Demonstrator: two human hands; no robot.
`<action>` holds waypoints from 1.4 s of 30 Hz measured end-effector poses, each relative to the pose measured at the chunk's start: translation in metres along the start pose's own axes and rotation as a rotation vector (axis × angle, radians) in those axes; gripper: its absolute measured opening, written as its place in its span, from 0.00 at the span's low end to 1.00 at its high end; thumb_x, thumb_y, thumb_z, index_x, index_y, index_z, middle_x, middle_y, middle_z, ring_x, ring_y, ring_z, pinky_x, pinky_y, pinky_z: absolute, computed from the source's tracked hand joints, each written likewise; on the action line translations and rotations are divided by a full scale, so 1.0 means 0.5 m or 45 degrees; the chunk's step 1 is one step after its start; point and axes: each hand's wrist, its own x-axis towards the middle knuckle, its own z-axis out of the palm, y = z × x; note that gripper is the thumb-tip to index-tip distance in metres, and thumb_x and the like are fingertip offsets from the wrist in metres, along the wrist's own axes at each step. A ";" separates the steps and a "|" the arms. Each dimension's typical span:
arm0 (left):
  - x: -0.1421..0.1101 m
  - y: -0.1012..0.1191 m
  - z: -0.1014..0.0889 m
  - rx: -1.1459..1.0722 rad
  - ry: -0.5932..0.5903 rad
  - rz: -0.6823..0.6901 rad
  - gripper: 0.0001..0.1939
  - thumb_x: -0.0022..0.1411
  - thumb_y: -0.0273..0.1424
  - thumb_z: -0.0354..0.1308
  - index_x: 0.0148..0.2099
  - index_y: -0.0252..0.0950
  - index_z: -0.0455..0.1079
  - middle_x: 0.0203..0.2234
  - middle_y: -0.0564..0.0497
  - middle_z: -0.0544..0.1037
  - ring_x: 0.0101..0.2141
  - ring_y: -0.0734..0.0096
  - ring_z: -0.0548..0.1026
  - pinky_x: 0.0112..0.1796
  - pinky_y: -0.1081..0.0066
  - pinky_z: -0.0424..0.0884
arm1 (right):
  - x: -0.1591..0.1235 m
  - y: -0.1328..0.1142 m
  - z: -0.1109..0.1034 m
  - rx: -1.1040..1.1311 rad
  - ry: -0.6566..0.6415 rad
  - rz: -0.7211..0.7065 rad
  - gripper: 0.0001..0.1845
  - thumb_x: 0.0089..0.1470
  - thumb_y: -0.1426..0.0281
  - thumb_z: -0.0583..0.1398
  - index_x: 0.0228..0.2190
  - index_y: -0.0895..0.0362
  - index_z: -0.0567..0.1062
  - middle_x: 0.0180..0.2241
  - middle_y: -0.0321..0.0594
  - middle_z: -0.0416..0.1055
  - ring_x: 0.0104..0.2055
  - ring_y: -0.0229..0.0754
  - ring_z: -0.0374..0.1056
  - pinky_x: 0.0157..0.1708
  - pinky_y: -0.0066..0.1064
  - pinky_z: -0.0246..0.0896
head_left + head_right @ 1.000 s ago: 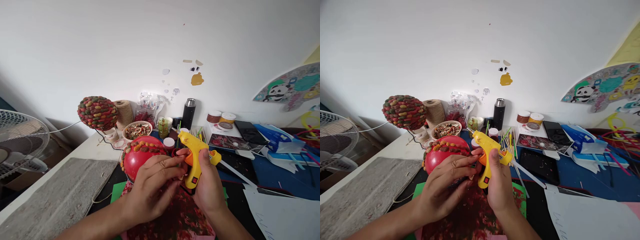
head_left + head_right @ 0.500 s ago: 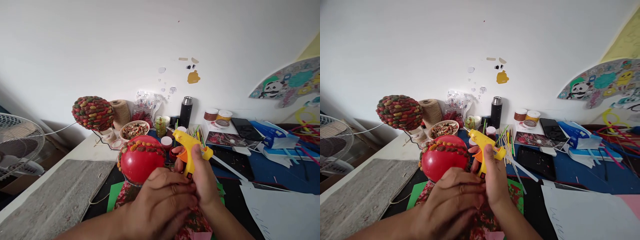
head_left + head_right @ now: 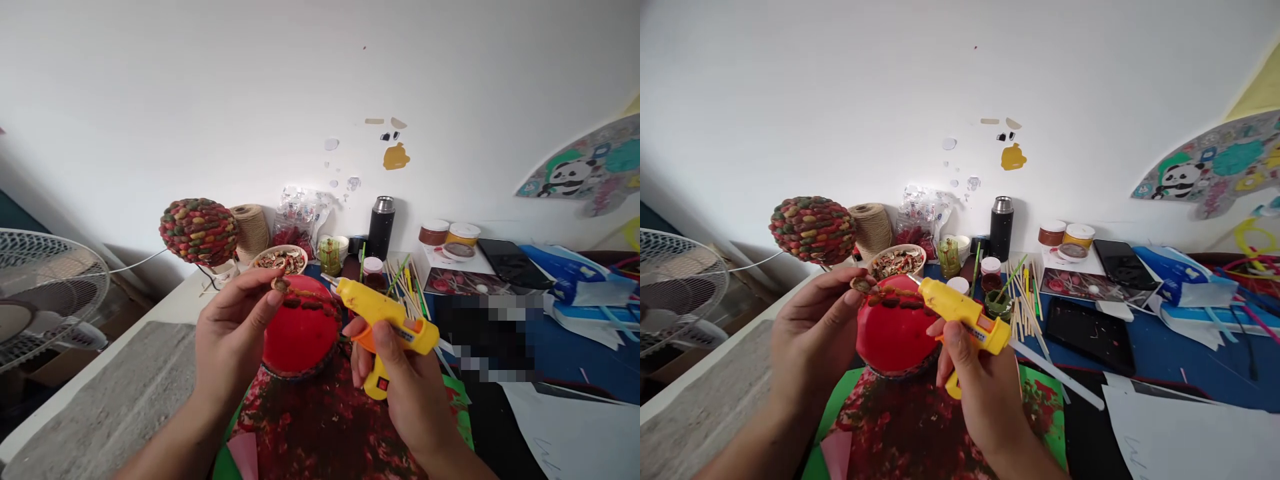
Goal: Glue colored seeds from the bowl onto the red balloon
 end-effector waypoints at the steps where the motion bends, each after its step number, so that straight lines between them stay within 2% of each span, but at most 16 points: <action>1: 0.003 -0.001 -0.001 -0.007 0.000 -0.027 0.14 0.66 0.42 0.83 0.51 0.45 0.91 0.45 0.48 0.92 0.45 0.60 0.89 0.47 0.66 0.86 | -0.006 0.005 -0.002 -0.013 -0.037 0.014 0.32 0.71 0.39 0.69 0.39 0.56 0.91 0.20 0.36 0.74 0.23 0.40 0.71 0.26 0.30 0.65; 7: 0.009 -0.009 -0.005 0.022 -0.084 -0.073 0.15 0.63 0.40 0.85 0.49 0.44 0.91 0.44 0.48 0.93 0.44 0.60 0.91 0.45 0.68 0.88 | -0.023 0.029 -0.004 -0.092 -0.136 0.070 0.31 0.72 0.39 0.68 0.41 0.55 0.92 0.23 0.38 0.76 0.26 0.42 0.72 0.28 0.32 0.68; 12: 0.009 -0.012 -0.003 0.031 -0.098 -0.059 0.15 0.62 0.38 0.85 0.49 0.44 0.90 0.43 0.49 0.93 0.43 0.62 0.91 0.45 0.71 0.88 | -0.019 0.031 -0.002 -0.081 -0.096 0.039 0.31 0.73 0.40 0.67 0.38 0.55 0.92 0.21 0.37 0.74 0.24 0.41 0.71 0.27 0.32 0.67; 17: 0.007 -0.008 0.000 0.085 -0.112 -0.042 0.13 0.64 0.40 0.84 0.48 0.43 0.90 0.43 0.47 0.92 0.46 0.58 0.90 0.47 0.68 0.87 | -0.020 0.025 0.003 -0.087 -0.053 0.024 0.33 0.72 0.39 0.68 0.35 0.55 0.91 0.20 0.36 0.73 0.22 0.41 0.70 0.26 0.32 0.66; 23: 0.011 -0.005 0.002 0.193 -0.153 0.111 0.09 0.67 0.38 0.82 0.47 0.45 0.91 0.45 0.48 0.91 0.48 0.60 0.88 0.51 0.67 0.84 | -0.026 0.017 0.014 -0.101 0.026 0.063 0.35 0.69 0.37 0.69 0.32 0.55 0.89 0.19 0.35 0.72 0.22 0.40 0.69 0.26 0.31 0.65; 27: 0.012 -0.010 -0.003 0.237 -0.175 0.217 0.07 0.69 0.38 0.81 0.48 0.47 0.91 0.45 0.49 0.91 0.48 0.61 0.86 0.51 0.67 0.83 | -0.025 0.032 0.004 -0.109 -0.057 0.045 0.35 0.72 0.38 0.67 0.33 0.56 0.89 0.18 0.35 0.71 0.21 0.40 0.71 0.25 0.31 0.66; 31: 0.011 -0.015 -0.008 0.261 -0.202 0.268 0.06 0.71 0.37 0.79 0.50 0.50 0.90 0.45 0.51 0.90 0.48 0.61 0.85 0.51 0.64 0.82 | -0.023 0.046 -0.004 -0.108 -0.057 0.027 0.33 0.74 0.40 0.67 0.34 0.56 0.89 0.19 0.36 0.73 0.22 0.40 0.72 0.25 0.30 0.67; 37: 0.011 -0.015 -0.007 0.290 -0.246 0.334 0.10 0.73 0.30 0.76 0.52 0.53 0.90 0.45 0.53 0.90 0.49 0.62 0.84 0.52 0.63 0.80 | -0.025 0.041 0.001 -0.130 -0.041 0.010 0.33 0.73 0.40 0.67 0.32 0.56 0.87 0.19 0.35 0.72 0.21 0.39 0.71 0.24 0.29 0.66; 42: 0.013 -0.014 -0.005 0.343 -0.265 0.402 0.13 0.72 0.25 0.75 0.52 0.51 0.89 0.44 0.53 0.90 0.48 0.62 0.84 0.53 0.65 0.79 | -0.029 0.037 0.004 -0.159 -0.013 0.008 0.34 0.73 0.39 0.67 0.32 0.56 0.86 0.18 0.34 0.73 0.21 0.40 0.72 0.24 0.29 0.66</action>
